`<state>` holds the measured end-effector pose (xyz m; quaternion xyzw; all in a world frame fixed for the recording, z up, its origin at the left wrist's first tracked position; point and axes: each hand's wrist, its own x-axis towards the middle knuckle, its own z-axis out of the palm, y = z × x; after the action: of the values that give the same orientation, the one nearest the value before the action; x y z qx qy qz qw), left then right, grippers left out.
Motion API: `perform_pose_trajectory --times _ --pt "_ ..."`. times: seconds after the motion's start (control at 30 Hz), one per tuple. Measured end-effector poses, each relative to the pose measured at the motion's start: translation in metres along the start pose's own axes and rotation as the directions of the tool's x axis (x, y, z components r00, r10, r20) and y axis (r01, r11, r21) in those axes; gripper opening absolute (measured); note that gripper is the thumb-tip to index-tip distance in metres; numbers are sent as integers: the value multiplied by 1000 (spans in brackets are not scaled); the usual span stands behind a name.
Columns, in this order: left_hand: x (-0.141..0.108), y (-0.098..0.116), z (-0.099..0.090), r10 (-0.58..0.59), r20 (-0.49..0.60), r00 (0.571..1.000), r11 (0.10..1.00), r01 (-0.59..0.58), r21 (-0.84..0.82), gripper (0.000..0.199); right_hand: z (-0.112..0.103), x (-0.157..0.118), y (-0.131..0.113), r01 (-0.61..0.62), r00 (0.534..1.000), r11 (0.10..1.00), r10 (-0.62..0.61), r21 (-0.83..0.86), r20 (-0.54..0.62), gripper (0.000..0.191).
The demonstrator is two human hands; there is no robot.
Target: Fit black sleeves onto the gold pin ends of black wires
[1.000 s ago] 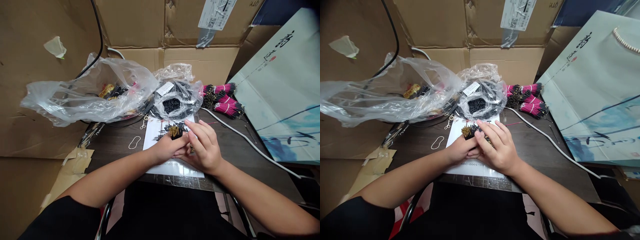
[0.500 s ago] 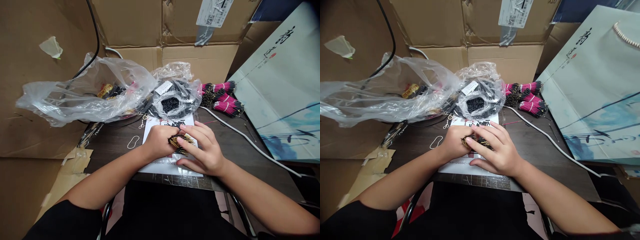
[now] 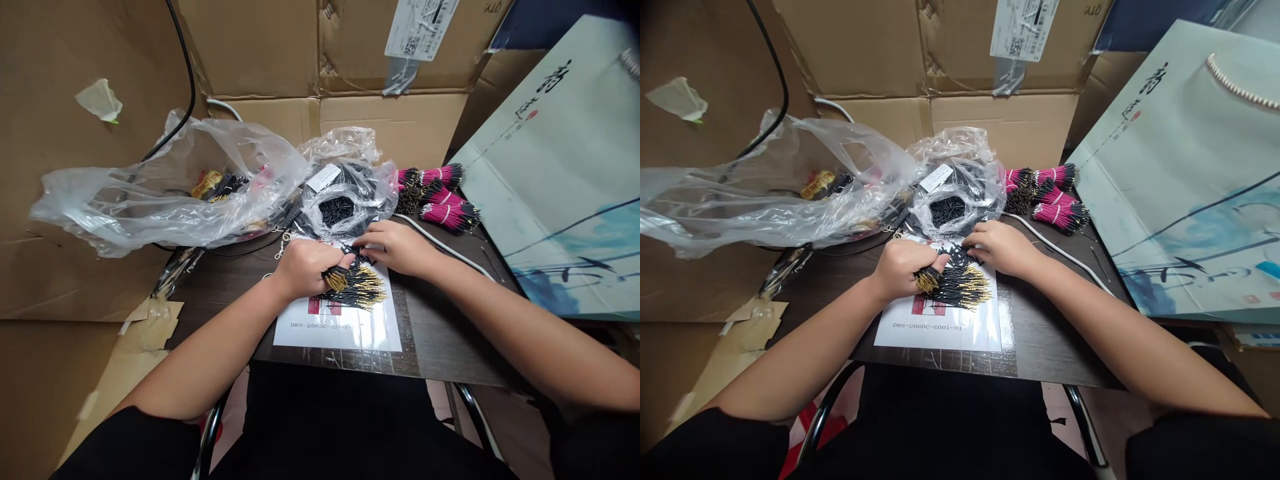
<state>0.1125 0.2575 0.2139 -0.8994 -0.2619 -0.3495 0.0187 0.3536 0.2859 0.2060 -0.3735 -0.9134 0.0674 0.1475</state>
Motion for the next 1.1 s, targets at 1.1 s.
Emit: perform_pose_trajectory --times 1.1 --pt "1 25 6 35 -176 984 968 11 252 38 -27 -48 -98 139 841 955 25 262 -540 46"
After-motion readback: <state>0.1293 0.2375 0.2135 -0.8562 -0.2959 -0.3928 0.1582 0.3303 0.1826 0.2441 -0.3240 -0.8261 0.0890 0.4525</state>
